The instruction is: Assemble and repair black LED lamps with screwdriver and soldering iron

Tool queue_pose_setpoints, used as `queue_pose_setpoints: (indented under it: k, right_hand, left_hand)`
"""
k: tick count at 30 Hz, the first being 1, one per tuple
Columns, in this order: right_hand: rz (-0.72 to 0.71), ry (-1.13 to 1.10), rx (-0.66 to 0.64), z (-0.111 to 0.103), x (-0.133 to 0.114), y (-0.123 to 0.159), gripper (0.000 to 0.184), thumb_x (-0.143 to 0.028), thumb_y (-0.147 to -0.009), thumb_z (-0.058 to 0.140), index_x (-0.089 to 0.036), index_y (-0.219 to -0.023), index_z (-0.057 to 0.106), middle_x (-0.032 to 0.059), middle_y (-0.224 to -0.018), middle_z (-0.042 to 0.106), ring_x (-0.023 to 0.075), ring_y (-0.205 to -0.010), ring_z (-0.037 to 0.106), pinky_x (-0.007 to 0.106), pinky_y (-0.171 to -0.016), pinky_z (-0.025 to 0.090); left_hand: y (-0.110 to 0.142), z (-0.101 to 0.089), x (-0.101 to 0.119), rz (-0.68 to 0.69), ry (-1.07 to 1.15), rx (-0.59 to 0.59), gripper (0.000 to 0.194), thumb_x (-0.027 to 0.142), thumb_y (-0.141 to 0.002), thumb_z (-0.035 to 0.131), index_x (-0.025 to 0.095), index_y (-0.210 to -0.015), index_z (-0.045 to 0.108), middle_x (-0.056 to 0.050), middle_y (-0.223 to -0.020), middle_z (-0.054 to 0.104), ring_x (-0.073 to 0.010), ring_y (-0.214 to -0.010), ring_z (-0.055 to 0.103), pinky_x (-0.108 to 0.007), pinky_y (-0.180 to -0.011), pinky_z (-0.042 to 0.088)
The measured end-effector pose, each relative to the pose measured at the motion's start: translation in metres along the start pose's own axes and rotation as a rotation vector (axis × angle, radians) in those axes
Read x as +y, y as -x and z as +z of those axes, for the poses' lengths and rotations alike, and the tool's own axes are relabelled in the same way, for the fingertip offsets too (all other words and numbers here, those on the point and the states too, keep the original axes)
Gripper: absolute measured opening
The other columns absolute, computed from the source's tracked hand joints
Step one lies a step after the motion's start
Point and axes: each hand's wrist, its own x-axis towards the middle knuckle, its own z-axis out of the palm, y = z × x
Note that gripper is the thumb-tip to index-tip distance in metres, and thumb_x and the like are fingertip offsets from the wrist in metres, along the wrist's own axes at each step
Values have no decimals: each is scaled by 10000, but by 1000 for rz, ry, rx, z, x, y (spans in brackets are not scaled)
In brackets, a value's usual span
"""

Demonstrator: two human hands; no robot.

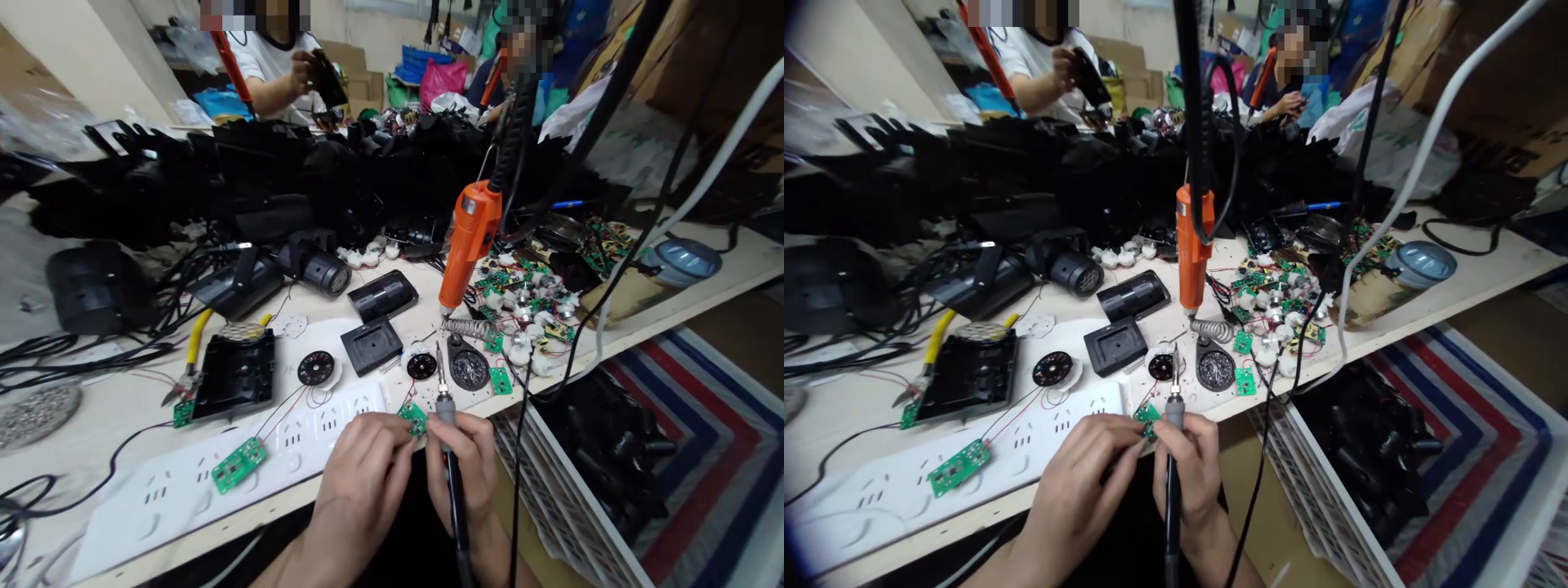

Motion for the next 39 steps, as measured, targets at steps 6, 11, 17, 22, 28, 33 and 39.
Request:
queue_pose_setpoints:
  k: [6,11,17,22,28,33,39]
  right_hand:
    - [-114,-38,72,27,-10,-43,381,12,-879,552,-220,-1180,575,49,-979,512,154,-859,590,251,-681,584]
    - [-125,-117,-85,73,8,-62,352,-92,-940,474,-227,-1255,552,68,-1012,471,179,-889,578,310,-724,579]
    - [-106,-158,-239,83,17,-67,360,-101,-930,440,-203,-1256,554,69,-1000,447,180,-889,564,294,-735,570]
    - [-135,-145,-388,75,11,-70,451,-82,-930,420,-220,-1353,494,74,-1020,457,181,-897,569,297,-766,569]
    - [-194,-108,-405,73,10,-74,428,-100,-954,389,-178,-1363,489,92,-1025,469,197,-909,571,310,-758,574]
    - [-194,-97,-456,70,13,-76,379,-139,-963,404,-169,-1321,523,96,-1009,488,200,-877,594,307,-728,577]
    - [-174,-115,-485,69,17,-75,399,-155,-962,403,-186,-1345,508,91,-1002,505,188,-853,621,285,-701,580]
  left_hand:
    - [-30,-28,-13,-118,69,173,83,166,-950,504,205,-934,575,-32,-911,673,-152,-863,653,-249,-743,521]
    - [-51,-33,-44,-193,-38,204,116,220,-942,486,193,-885,583,-29,-838,670,-162,-745,658,-264,-666,533]
    - [-46,-25,-61,-194,-112,139,147,179,-947,412,209,-888,542,-23,-825,661,-174,-734,667,-282,-640,536]
    - [-40,-25,-65,-143,-135,97,170,163,-962,382,210,-927,542,-59,-995,680,-175,-877,691,-288,-734,564]
    - [-41,-27,-66,-162,-119,47,187,151,-964,368,202,-967,549,-60,-959,670,-182,-862,689,-297,-738,573]
    - [-43,-26,-66,-168,-101,55,172,158,-968,383,191,-970,552,-57,-950,656,-183,-844,686,-310,-745,578]
    - [-47,-29,-68,-147,-136,28,166,132,-962,398,180,-957,557,-50,-916,652,-185,-827,676,-303,-740,586]
